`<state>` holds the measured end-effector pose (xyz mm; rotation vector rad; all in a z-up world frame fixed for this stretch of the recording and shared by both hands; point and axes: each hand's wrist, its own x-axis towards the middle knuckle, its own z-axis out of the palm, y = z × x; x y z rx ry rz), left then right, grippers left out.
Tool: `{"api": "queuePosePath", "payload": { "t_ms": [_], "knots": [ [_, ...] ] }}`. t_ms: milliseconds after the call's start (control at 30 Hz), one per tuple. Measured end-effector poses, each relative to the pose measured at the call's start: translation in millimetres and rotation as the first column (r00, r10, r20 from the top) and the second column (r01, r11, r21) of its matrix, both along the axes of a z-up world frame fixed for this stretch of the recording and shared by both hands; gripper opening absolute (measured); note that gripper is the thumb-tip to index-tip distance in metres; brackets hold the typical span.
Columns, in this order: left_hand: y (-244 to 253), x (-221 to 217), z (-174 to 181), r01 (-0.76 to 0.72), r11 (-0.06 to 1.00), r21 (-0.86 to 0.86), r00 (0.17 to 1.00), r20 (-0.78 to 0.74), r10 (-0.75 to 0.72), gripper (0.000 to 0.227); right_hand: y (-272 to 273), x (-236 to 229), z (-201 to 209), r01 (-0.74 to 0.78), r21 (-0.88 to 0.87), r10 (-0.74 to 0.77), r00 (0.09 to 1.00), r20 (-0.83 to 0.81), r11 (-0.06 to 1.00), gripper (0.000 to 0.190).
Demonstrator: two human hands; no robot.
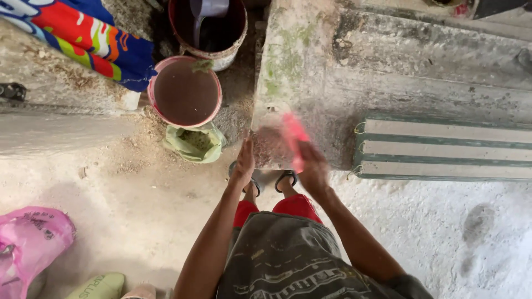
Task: Scraping and brushing debris from a long piece of construction material.
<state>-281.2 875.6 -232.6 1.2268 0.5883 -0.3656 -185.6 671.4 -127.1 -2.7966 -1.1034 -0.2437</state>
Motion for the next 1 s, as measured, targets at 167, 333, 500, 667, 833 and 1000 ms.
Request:
{"api": "queuePosePath", "payload": {
  "t_ms": [167, 333, 500, 667, 833, 1000],
  "knots": [
    [-1.6, 31.3, -76.6, 0.025, 0.852, 0.524, 0.749, 0.554, -0.363, 0.065, 34.2, -36.7, -26.9, 0.39, 0.183, -0.386, 0.921, -0.059, 0.902, 0.078],
    [35.4, 26.3, 47.5, -0.151, 0.979, -0.14, 0.878, 0.435, 0.198, 0.059, 139.6, -87.4, -21.9, 0.472, -0.01, -0.463, 0.86, -0.214, 0.882, 0.052],
    [106.8, -18.6, -134.4, -0.517, 0.558, -0.649, 0.851, -0.319, 0.417, 0.07, 169.6, -79.5, -61.9, 0.04, 0.194, -0.067, 0.988, 0.137, 0.98, 0.018],
    [185.7, -45.8, -108.3, 0.122, 0.734, 0.668, 0.82, -0.484, 0.305, 0.077, 150.2, -56.2, 33.6, 0.505, 0.619, 0.014, 0.768, -0.64, 0.601, 0.027],
    [179.7, -92.1, -148.3, 0.136, 0.635, 0.761, 0.807, -0.456, 0.374, 0.032, 55.2, -64.1, 69.0, 0.814, 0.332, -0.239, 0.484, -0.842, 0.477, 0.04],
    [103.3, -103.8, -54.9, 0.02, 0.802, 0.596, 0.845, -0.44, 0.305, 0.061, 6.3, -64.4, 79.9, 0.967, 0.177, -0.537, 0.248, -0.806, 0.181, 0.042]
  ]
}}
